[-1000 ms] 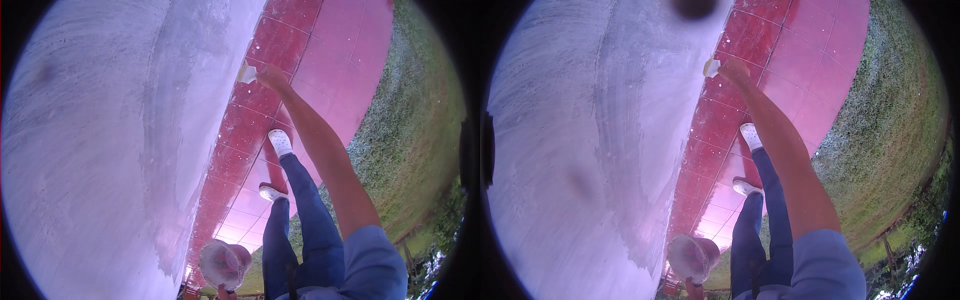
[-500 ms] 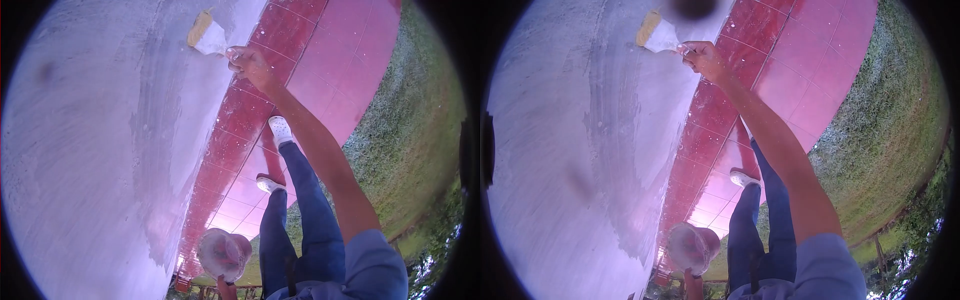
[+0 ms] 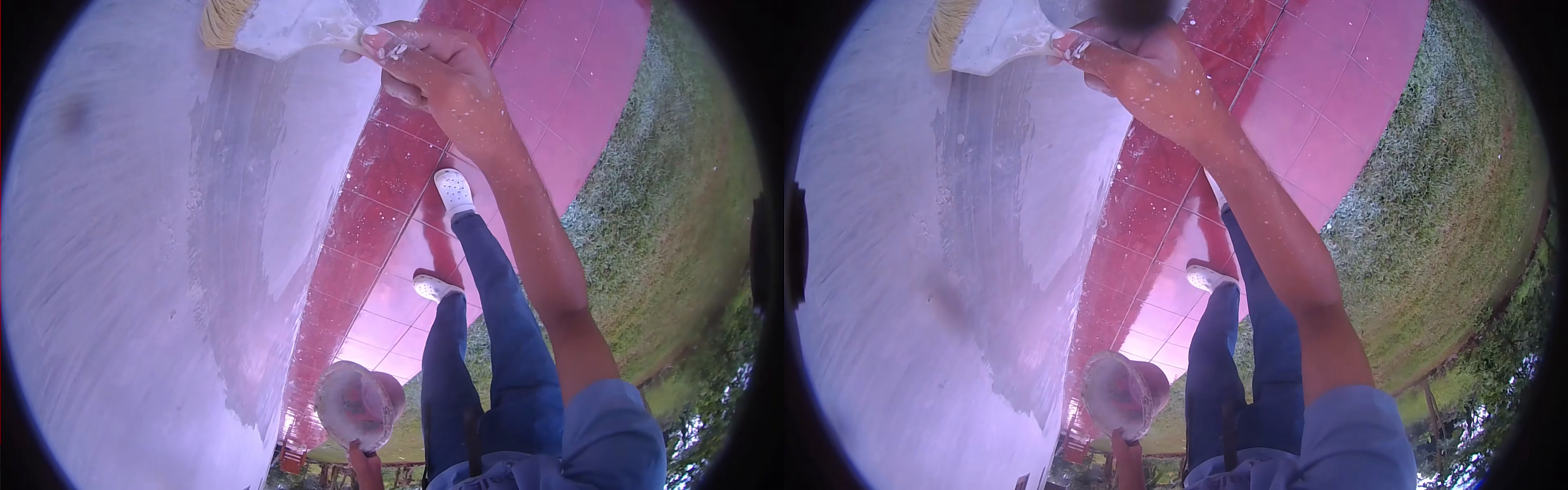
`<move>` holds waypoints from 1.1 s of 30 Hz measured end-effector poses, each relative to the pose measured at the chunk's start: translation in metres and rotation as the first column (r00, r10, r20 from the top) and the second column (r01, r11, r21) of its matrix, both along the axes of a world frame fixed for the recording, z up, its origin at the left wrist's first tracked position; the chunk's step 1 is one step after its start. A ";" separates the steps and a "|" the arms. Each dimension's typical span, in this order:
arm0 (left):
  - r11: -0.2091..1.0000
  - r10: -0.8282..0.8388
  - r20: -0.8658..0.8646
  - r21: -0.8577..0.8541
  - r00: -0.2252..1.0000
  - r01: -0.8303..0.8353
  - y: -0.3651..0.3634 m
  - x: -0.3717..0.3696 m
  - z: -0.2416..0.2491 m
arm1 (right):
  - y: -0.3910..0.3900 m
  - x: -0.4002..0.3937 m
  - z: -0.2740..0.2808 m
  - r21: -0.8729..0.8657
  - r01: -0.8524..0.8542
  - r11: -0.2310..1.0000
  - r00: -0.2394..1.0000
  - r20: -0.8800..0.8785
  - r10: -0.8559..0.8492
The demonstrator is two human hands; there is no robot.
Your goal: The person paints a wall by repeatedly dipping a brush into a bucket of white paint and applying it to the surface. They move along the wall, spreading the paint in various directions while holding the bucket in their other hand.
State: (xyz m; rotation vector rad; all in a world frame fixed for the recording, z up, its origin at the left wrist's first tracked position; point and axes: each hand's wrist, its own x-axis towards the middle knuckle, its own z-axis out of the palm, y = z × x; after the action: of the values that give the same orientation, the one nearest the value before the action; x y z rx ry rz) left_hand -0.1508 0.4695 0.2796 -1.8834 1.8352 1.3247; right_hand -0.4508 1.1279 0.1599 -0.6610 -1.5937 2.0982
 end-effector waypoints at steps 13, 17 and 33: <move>0.998 0.057 -0.095 -0.006 0.994 -0.058 -0.045 0.071 -0.002 | -0.041 -0.008 -0.202 0.177 -0.208 0.962 0.799 0.599 0.063; 0.995 0.103 -0.102 -0.004 0.989 -0.104 -0.065 0.097 -0.005 | -0.069 0.012 -0.038 0.141 -0.089 0.986 0.951 0.307 0.042; 0.989 0.147 -0.088 -0.010 0.985 -0.148 -0.063 0.115 -0.017 | -0.116 0.006 -0.185 0.143 -0.200 0.969 0.839 0.535 0.094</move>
State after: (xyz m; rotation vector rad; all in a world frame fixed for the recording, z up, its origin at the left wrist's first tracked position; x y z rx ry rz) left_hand -0.0354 0.4060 0.2629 -2.0361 1.7811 1.4644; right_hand -0.4451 1.0123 -0.0254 -1.1500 -2.1737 1.9230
